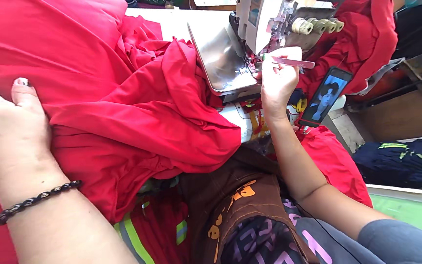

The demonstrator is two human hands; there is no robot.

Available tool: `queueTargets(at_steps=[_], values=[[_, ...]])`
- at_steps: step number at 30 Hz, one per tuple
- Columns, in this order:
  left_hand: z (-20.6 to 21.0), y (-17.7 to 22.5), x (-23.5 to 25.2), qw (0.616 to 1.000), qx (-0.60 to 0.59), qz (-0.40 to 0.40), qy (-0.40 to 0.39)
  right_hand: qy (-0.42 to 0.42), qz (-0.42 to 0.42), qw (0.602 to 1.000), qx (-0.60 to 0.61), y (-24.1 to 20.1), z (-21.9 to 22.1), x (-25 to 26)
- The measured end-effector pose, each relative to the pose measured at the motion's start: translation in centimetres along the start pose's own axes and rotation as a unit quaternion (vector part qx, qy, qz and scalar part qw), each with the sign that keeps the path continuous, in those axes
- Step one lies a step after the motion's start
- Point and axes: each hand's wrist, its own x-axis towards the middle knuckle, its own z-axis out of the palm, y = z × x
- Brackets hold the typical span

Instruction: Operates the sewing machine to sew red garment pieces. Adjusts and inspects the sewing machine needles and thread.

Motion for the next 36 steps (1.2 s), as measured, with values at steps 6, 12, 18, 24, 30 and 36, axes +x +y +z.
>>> queueTargets(at_steps=[6, 12, 18, 24, 30, 36], values=[[-0.11, 0.1, 0.03, 1.0, 0.008, -0.008, 0.0, -0.015, -0.015, 1.0, 0.01, -0.22, -0.46, -0.08], [-0.1, 0.09, -0.06, 1.0, 0.011, 0.007, 0.007, -0.007, -0.025, 0.999, 0.028, 0.12, -0.23, -0.06], [-0.15, 0.1, -0.07, 1.0, 0.009, 0.003, 0.002, 0.004, -0.019, 0.999, 0.049, 0.23, -0.04, -0.16], [-0.14, 0.16, 0.01, 1.0, 0.015, -0.023, -0.004, -0.018, -0.009, 1.0, 0.022, -0.26, -0.52, -0.18], [-0.1, 0.04, 0.06, 1.0, 0.022, -0.004, 0.002, -0.01, -0.027, 0.999, 0.019, 0.19, -0.29, -0.13], [-0.24, 0.29, -0.06, 0.999, 0.024, -0.028, 0.002, 0.001, -0.011, 1.0, 0.03, 0.47, 0.02, -0.2]])
